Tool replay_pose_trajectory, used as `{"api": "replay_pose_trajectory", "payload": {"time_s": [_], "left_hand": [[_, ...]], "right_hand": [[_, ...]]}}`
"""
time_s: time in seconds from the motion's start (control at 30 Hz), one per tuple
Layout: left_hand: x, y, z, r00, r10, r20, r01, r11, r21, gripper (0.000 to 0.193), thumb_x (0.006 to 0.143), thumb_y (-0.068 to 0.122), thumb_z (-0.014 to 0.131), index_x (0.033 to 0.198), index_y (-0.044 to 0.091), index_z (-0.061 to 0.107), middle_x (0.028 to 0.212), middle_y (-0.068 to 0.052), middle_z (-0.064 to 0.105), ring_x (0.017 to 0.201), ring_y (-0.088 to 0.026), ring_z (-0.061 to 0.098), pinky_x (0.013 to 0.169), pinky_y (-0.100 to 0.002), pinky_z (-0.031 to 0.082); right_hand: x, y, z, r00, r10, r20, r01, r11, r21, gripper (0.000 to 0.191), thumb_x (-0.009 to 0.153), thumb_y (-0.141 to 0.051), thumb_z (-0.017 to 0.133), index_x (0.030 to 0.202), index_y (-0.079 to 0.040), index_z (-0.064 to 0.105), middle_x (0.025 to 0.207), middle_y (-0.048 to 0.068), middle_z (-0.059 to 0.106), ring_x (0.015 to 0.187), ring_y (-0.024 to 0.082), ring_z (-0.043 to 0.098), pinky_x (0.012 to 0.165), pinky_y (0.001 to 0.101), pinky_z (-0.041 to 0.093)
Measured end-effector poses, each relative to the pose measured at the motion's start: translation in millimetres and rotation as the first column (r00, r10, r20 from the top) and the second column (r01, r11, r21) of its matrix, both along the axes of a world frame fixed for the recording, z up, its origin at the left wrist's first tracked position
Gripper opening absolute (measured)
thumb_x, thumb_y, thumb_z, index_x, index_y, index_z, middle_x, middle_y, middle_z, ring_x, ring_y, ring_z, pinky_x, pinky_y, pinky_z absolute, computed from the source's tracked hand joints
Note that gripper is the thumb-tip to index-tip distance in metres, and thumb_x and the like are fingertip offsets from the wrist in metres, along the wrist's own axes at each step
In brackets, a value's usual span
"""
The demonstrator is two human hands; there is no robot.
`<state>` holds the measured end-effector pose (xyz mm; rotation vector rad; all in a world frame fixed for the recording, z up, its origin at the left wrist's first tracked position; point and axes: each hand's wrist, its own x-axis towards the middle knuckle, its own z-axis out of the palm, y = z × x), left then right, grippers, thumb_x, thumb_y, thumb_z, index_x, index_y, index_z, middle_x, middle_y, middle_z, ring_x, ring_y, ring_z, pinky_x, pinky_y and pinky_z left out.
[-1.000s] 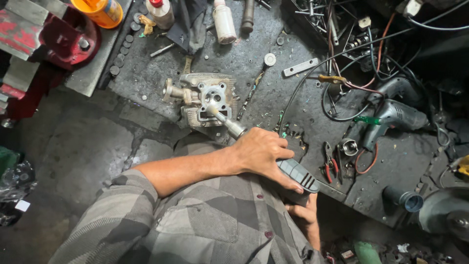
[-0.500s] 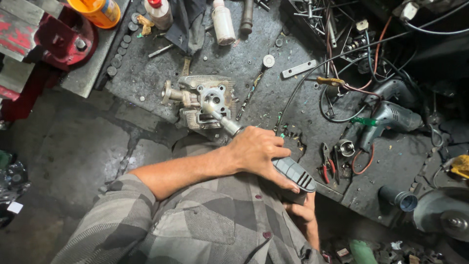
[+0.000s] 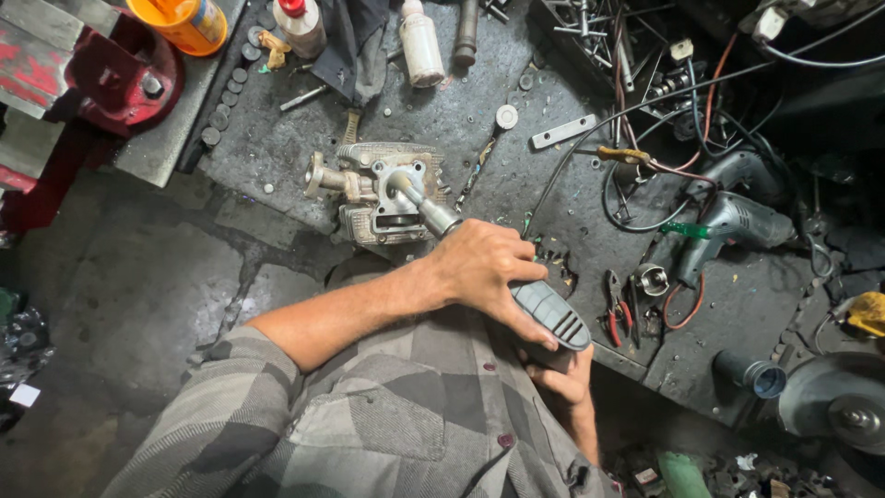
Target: The person works on a motorcycle engine cylinder head at a cluttered workbench. They first use a screwdriver on the head, then hold the head with one hand while operating a die grinder with the other to grind and clean its surfaces, repositioning and turning the head repeatedly to reach different areas.
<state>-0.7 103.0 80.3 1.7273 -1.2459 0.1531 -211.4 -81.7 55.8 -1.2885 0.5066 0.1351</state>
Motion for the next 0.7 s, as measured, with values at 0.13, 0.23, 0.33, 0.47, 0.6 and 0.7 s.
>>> {"api": "replay_pose_trajectory", "payload": {"time_s": [0.13,0.23,0.33,0.47,0.6,0.7], "left_hand": [[3.1,-1.7,0.0,1.0,0.005,0.004,-0.005,0.999,0.035,0.069,0.064,0.08,0.078,0.063,0.011,0.067,0.063,-0.001,0.055,0.059,-0.02,0.06,0.048,-0.036,0.046],[3.0,-1.7,0.6,1.0,0.008,0.006,-0.008,0.999,0.039,0.068,0.065,0.079,0.078,0.065,0.012,0.068,0.064,0.0,0.056,0.06,-0.02,0.06,0.05,-0.036,0.046],[1.9,0.3,1.3,1.0,0.011,0.004,-0.012,0.999,0.041,0.068,0.065,0.079,0.078,0.067,0.012,0.069,0.063,0.0,0.055,0.059,-0.02,0.059,0.049,-0.036,0.046],[-1.8,5.8,3.7,1.0,0.022,-0.001,-0.022,0.999,0.031,0.067,0.064,0.078,0.079,0.069,0.012,0.07,0.063,0.0,0.055,0.059,-0.02,0.059,0.049,-0.036,0.045],[-8.3,11.5,7.9,0.999,0.041,-0.02,-0.04,0.998,0.058,0.068,0.065,0.078,0.08,0.064,0.012,0.064,0.062,0.0,0.053,0.058,-0.02,0.058,0.052,-0.035,0.047],[-11.6,11.9,10.4,0.999,0.038,-0.009,-0.037,0.999,0.033,0.067,0.066,0.077,0.079,0.066,0.012,0.064,0.064,0.0,0.053,0.06,-0.02,0.058,0.054,-0.035,0.047]], "right_hand": [[5.3,6.4,5.2,1.0,-0.004,-0.01,0.004,0.999,-0.032,0.051,0.062,0.001,0.066,0.112,0.004,0.063,0.092,0.009,0.068,0.079,0.02,0.065,0.07,0.0338,0.052],[1.8,7.9,4.8,0.99,-0.083,-0.11,0.079,0.996,-0.034,0.056,0.059,-0.001,0.066,0.114,0.0,0.061,0.091,0.009,0.069,0.081,0.019,0.066,0.071,0.0331,0.053],[-3.2,2.1,-4.7,0.996,-0.056,-0.065,0.056,0.998,0.0,0.059,0.059,-0.002,0.067,0.117,0.001,0.061,0.093,0.008,0.068,0.082,0.018,0.065,0.072,0.0334,0.053],[-9.7,-11.1,-26.9,0.995,0.066,0.078,-0.065,0.998,-0.015,0.054,0.06,-0.003,0.068,0.114,0.005,0.065,0.092,0.009,0.068,0.079,0.019,0.064,0.07,0.0334,0.052],[-16.0,-21.2,-39.8,0.992,0.114,0.054,-0.109,0.99,-0.092,0.059,0.056,-0.005,0.069,0.114,0.004,0.064,0.092,0.006,0.068,0.08,0.017,0.065,0.07,0.0318,0.053],[-20.2,-24.9,-38.1,0.991,0.131,0.028,-0.128,0.986,-0.104,0.058,0.056,-0.008,0.07,0.112,0.005,0.066,0.092,0.006,0.069,0.08,0.016,0.064,0.07,0.0311,0.052]]}}
